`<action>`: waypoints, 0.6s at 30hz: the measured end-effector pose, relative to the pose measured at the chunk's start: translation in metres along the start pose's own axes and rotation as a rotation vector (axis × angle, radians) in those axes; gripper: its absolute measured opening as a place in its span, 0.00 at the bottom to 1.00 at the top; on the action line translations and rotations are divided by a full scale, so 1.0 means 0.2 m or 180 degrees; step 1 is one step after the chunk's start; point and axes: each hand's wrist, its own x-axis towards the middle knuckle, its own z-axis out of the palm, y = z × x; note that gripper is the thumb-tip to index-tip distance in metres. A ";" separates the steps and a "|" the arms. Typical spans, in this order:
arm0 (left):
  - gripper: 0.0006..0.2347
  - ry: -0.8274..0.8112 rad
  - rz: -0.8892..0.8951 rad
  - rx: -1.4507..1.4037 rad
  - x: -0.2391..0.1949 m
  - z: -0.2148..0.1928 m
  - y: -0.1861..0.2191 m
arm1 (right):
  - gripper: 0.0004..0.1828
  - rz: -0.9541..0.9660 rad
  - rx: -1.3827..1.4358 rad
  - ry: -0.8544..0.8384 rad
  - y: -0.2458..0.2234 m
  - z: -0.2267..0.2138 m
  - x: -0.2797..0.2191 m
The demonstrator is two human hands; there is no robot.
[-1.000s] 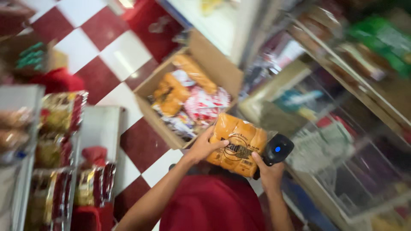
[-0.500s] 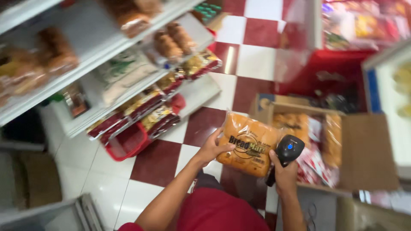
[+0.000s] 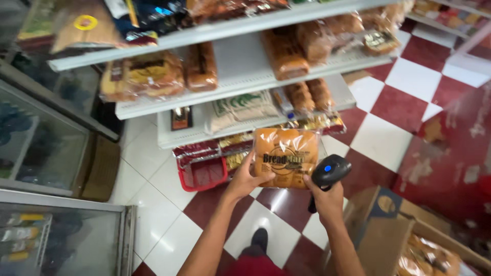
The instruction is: The person repeatedly picks packaged bread and snack items from a cardboard box, scans them with a handheld barcode scanner, and places them onto wire shelves or into a freezer compartment. The process is repeated for multiple items of different brands and packaging colors.
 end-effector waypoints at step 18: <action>0.44 0.0776 0.0760 0.1120 0.81 -0.63 0.19 | 0.19 -0.0909 -0.0388 -0.0019 -0.19 0.85 0.94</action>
